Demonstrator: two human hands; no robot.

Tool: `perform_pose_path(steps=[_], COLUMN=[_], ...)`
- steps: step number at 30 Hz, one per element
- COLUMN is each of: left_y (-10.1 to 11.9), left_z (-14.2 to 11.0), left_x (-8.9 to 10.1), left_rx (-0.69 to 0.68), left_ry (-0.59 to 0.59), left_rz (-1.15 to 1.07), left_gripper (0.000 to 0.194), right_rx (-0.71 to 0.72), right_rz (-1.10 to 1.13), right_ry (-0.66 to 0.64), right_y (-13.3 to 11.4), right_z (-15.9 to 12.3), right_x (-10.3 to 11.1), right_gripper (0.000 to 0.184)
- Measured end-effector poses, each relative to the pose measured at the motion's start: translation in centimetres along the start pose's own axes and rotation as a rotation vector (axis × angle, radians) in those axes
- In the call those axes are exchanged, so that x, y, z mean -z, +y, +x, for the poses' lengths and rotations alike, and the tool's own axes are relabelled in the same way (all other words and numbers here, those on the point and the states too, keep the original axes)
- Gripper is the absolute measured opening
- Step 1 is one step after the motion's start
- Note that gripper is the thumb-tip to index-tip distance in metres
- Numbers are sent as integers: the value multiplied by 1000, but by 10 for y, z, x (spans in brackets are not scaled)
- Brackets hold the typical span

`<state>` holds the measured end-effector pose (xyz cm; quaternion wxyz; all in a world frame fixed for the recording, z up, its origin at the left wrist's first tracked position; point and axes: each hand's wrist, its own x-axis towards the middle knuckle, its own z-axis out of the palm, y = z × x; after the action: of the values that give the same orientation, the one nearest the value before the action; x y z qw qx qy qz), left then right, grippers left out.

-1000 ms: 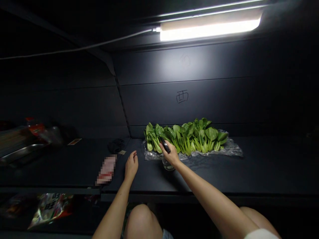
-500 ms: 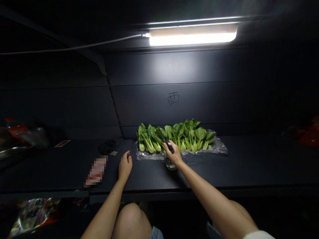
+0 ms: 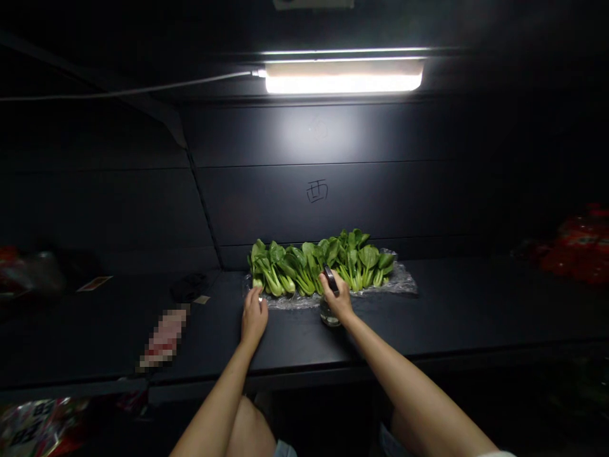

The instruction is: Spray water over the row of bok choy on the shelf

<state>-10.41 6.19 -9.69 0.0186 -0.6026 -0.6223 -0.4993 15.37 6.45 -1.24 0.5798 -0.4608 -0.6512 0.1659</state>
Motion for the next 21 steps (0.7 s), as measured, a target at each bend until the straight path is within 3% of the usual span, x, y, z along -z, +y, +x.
perform_pose_path(steps=[7,21], left_y=[-3,-3], left_z=[-3,-1], left_x=[-1,0], left_rx=[-15,-43], left_ry=[-17,-35], left_rz=[49,104], left_gripper=[41,44], right_rx=[-50,-88], right_rz=[-60,-97], right_ry=[90,140], right_y=[9,19], right_z=[1,-1], right_x=[8,39], right_gripper=[40,41])
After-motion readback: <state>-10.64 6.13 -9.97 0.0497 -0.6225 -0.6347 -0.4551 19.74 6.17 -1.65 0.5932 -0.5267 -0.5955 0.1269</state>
